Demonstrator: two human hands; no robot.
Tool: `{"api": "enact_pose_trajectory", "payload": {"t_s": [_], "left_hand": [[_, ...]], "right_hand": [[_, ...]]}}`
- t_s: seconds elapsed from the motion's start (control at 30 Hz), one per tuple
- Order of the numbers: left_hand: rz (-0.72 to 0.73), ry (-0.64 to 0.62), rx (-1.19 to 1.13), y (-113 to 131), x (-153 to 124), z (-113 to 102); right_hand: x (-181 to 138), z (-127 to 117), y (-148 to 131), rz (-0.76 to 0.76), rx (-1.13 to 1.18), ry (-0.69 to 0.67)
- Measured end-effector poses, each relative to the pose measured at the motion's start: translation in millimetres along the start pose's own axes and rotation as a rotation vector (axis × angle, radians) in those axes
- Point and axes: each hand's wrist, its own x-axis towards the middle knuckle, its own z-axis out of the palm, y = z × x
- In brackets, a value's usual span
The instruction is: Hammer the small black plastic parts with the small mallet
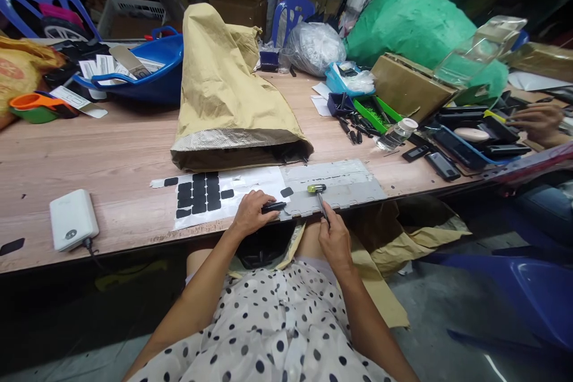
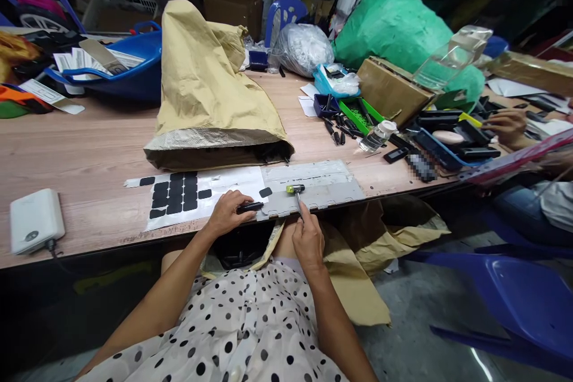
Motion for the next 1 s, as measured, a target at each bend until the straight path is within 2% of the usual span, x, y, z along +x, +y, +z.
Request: {"api": "enact_pose_trajectory", "payload": {"t_s": [0.1,0.23,0.37,0.47,0.6,0.73,1.0], "left_hand": [[-0.002,-0.013,0.005,-1.1,-0.3,1.3],[0.011,-0.006,0.002,-3.6,-1.3,1.2],[0.065,-0.008,0.016,0.9,-7.0,-3.0],[0.127,-0.001,0.031,7.5,-21.5,-3.4],[0.206,0.020,0.090,11.8,-54.4,3.7],[0.227,0.041,0.214,9.6,-84.6,11.7],[0.232,0.076,0.395,-3.1,-107.7,25.8]], "right_hand": [[1.9,-2.7,0.3,0.069,-0.098,-0.050],[2.7,-3.0,0.3,0.108,-0.099,-0.125],[3.4,0.1,5.7,0.088,-0.086,-0.121],[3.5,2.3,10.1,0.048,-0.063,-0.082],[2.6,4.5,12.9,0.040,-0.044,-0.098],[1.0,7.5,14.5,0.026,-0.058,-0.068],[-0.1,10.9,16.6,0.015,-0.018,-0.060]]}}
